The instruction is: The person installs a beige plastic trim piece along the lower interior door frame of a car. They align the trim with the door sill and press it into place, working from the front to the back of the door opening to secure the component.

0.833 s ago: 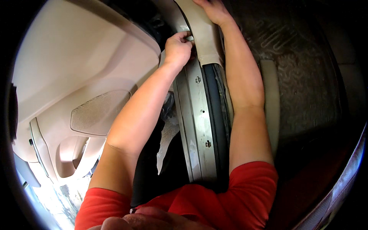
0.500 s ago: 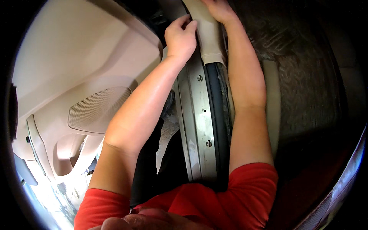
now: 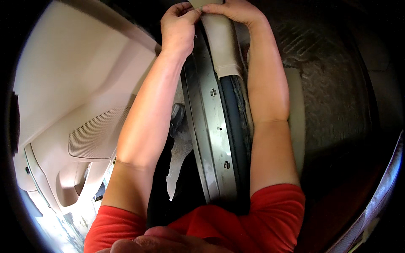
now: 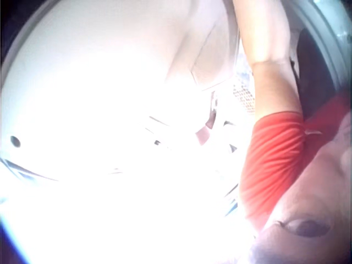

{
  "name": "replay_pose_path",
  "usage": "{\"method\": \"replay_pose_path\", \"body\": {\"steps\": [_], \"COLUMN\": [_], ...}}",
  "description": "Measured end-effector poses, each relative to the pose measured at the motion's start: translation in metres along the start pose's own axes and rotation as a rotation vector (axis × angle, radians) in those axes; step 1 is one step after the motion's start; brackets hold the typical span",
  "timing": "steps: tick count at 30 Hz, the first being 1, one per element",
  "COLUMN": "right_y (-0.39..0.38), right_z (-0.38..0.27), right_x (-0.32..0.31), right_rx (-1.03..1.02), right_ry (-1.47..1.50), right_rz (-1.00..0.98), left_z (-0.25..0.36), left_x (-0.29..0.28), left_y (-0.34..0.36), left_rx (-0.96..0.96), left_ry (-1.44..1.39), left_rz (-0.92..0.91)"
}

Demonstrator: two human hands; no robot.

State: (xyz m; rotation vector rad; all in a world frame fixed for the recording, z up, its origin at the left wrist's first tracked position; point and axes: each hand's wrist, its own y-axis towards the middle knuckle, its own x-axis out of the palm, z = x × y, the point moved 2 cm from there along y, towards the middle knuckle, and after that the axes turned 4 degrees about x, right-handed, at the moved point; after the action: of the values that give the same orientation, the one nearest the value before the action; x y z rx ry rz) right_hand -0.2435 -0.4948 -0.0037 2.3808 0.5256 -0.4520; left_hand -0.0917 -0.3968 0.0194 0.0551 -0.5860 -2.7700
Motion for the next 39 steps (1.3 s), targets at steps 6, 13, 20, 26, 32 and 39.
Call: {"method": "replay_pose_path", "body": {"steps": [6, 13, 20, 26, 32, 39], "right_y": [-0.001, -0.002, 0.006, 0.007, 0.013, 0.002], "right_z": [-0.004, 0.005, -0.013, -0.022, -0.006, -0.017], "right_x": [-0.010, 0.002, 0.026, 0.028, 0.021, 0.007], "right_rx": [0.126, 0.050, 0.258, 0.260, 0.129, 0.070], "right_ry": [0.180, 0.005, 0.025, -0.012, 0.040, 0.088], "right_rz": [-0.182, 0.023, 0.375, 0.437, 0.349, 0.112], "left_z": [0.009, 0.029, 0.016, 0.021, 0.030, 0.034], "left_x": [0.003, 0.004, 0.005, 0.006, 0.008, 0.007], "left_y": [0.000, 0.003, 0.017, 0.012, 0.019, 0.023], "left_rx": [0.098, 0.133, -0.033, 0.093, 0.306, 0.111], "left_ry": [0.266, 0.422, 0.122, 0.292, 0.249, 0.074], "left_rz": [0.028, 0.129, 0.161, 0.157, 0.181, 0.080]}}
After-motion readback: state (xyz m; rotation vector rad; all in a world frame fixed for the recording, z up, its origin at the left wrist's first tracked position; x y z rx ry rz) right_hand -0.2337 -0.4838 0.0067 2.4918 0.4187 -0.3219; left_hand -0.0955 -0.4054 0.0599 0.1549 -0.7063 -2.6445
